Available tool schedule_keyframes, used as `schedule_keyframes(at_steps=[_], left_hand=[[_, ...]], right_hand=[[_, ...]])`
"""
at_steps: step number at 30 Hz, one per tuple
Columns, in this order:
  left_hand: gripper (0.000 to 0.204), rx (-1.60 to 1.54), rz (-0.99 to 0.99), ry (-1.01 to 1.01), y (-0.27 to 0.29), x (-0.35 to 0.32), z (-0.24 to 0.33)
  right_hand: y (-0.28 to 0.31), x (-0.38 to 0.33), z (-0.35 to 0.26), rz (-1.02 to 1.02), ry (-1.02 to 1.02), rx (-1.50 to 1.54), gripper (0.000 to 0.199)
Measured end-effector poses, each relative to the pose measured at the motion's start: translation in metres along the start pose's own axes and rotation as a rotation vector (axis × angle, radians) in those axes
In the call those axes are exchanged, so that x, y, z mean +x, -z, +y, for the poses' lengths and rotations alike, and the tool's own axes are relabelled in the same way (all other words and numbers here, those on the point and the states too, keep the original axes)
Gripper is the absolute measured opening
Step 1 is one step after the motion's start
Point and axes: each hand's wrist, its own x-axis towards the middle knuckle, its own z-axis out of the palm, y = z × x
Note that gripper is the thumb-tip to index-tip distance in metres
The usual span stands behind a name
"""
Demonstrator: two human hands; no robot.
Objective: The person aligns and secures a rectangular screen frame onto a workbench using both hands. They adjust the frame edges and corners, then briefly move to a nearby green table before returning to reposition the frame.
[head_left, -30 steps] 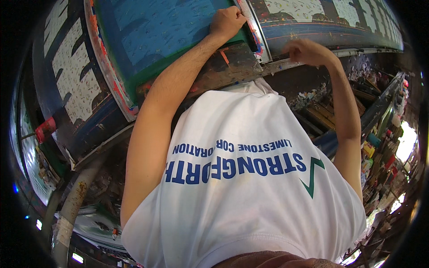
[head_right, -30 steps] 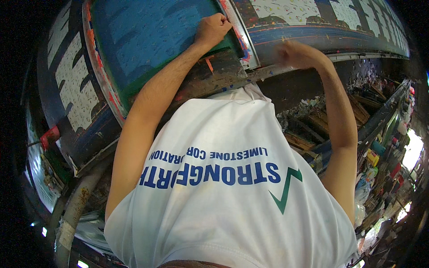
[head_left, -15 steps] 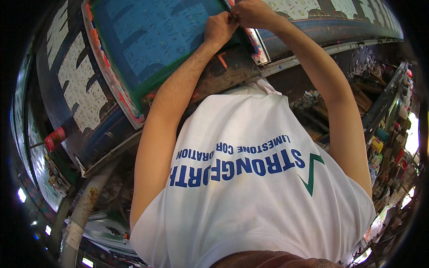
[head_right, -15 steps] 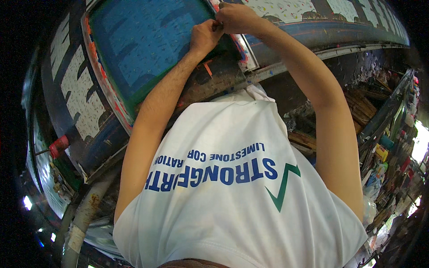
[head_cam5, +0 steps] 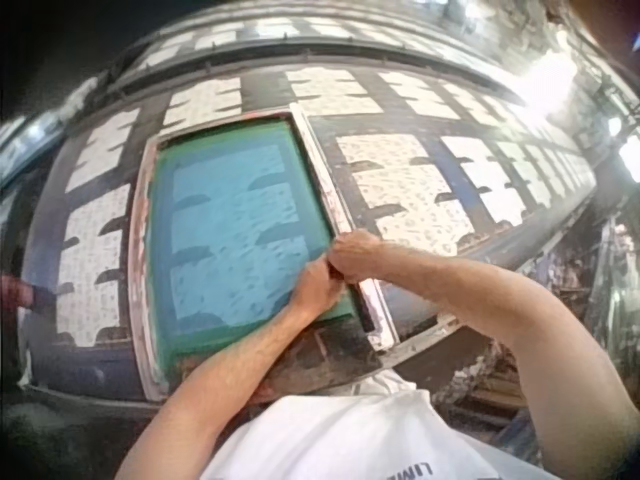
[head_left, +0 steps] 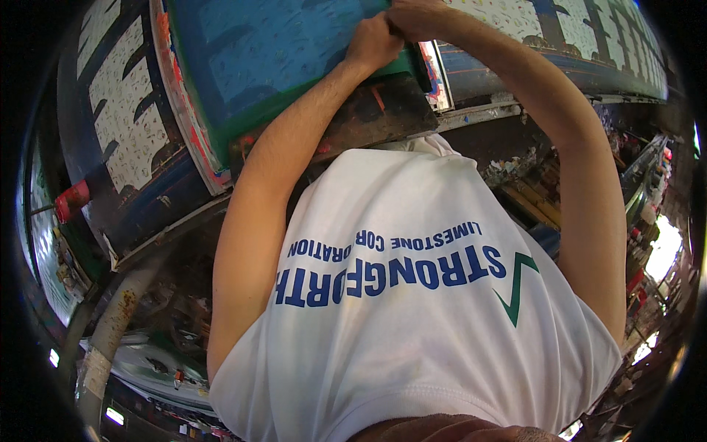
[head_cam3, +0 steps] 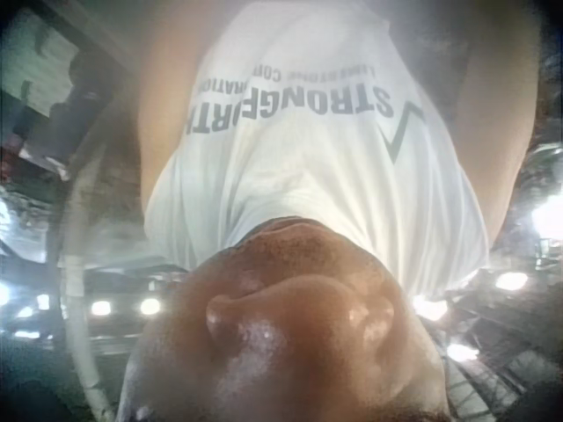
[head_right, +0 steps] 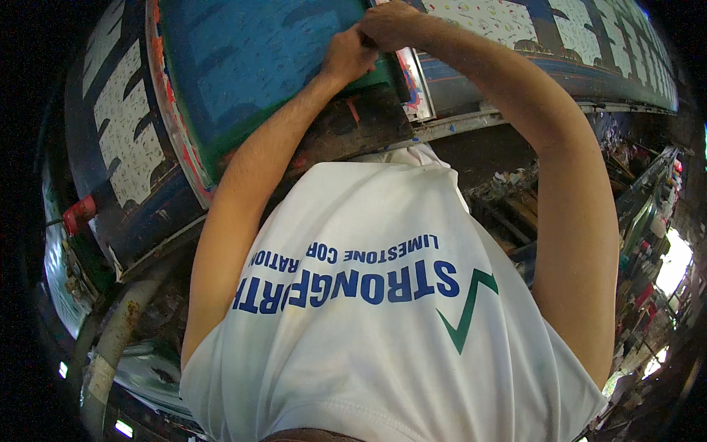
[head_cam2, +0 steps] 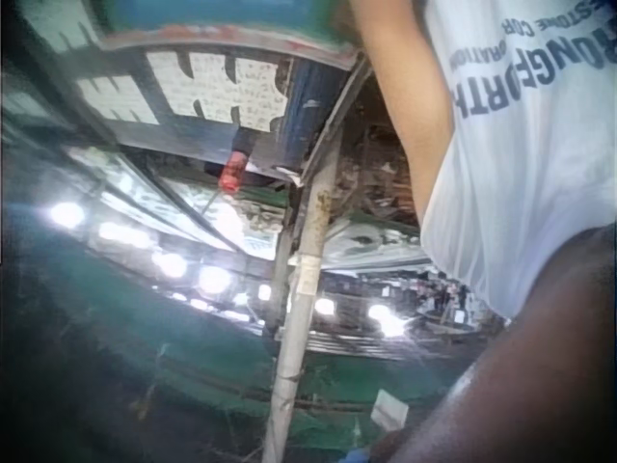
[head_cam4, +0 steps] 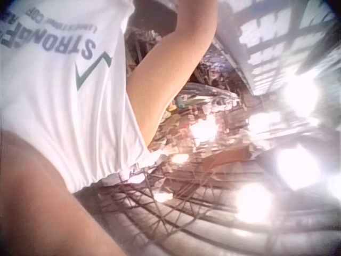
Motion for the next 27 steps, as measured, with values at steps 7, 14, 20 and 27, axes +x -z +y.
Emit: schedule_keyframes(at_steps=[7, 14, 20, 27], left_hand=[[0.029, -0.225, -0.124, 0.281, 0.012, 0.003, 0.010], [0.027, -0.175, -0.142, 0.224, 0.006, -0.001, 0.006], [0.028, -0.101, -0.142, 0.256, 0.001, 0.001, 0.004], [0.026, -0.044, -0.190, 0.362, 0.002, 0.009, 0.017]], right_hand=[[-0.020, -0.022, 0.051, 0.143, -0.008, 0.056, 0.022], [-0.060, -0.099, 0.057, 0.450, -0.348, 0.507, 0.043], [-0.102, -0.162, 0.006, 0.537, -0.644, 1.099, 0.051], [-0.128, -0.198, -0.039, 0.597, -0.731, 1.527, 0.047]])
